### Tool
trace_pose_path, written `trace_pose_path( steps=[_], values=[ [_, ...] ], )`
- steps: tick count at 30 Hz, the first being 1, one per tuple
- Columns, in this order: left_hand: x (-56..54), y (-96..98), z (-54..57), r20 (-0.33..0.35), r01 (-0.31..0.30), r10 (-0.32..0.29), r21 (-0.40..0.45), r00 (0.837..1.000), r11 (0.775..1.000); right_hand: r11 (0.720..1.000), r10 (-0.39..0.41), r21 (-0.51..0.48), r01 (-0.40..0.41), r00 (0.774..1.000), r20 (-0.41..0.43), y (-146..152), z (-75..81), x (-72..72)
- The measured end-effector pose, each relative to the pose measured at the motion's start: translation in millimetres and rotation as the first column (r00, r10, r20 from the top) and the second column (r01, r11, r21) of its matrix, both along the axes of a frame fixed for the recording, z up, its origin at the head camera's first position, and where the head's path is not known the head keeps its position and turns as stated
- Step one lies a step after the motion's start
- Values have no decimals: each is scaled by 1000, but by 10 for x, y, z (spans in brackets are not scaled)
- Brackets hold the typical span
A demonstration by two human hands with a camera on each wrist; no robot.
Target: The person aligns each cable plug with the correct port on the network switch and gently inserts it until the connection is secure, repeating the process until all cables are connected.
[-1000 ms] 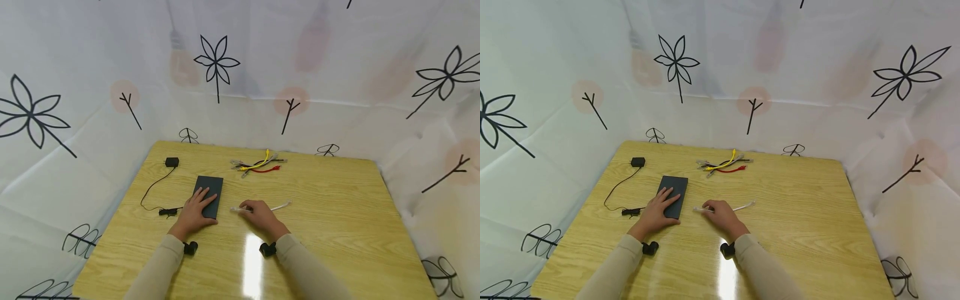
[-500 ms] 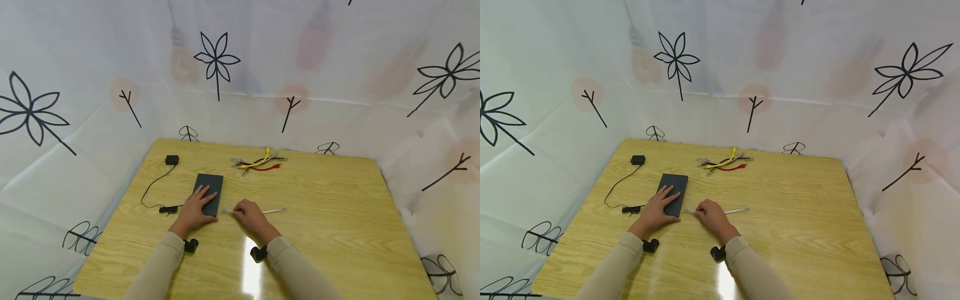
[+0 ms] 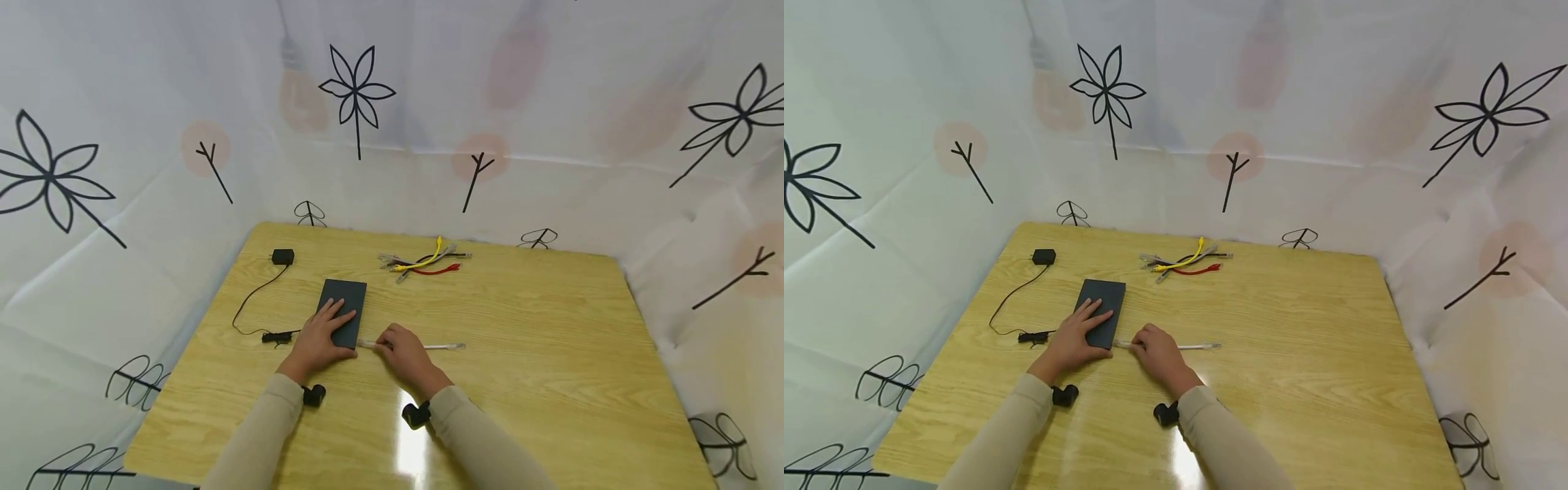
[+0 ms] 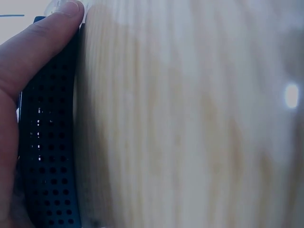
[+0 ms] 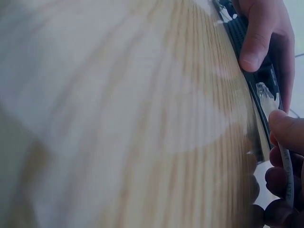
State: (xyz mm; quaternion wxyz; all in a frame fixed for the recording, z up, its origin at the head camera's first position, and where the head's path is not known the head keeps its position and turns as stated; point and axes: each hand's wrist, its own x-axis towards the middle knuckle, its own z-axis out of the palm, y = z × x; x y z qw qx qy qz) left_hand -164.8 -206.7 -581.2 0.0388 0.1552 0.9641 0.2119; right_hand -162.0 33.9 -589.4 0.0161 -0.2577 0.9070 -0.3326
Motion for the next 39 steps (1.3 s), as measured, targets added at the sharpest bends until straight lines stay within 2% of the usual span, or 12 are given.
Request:
trace_pose_path(
  steps=[6, 19, 31, 39],
  values=[
    [-9, 3, 32, 9, 2, -2, 2, 1000, 1000, 1000, 0, -14, 0, 1000, -3, -23, -26, -6],
    [-3, 0, 18, 2, -2, 2, -2, 1000, 1000, 1000, 3, -11, -3, 999, -37, -35, -42, 21],
    [-3, 0, 1, -9, -1, 1, 0, 1000, 1000, 1000, -8, -24, 7, 999, -31, -29, -34, 25],
    [-6, 8, 30, 1, -2, 2, 0, 1000, 1000, 1000, -11, -10, 11, 1000, -2, -31, -18, 10]
  ],
)
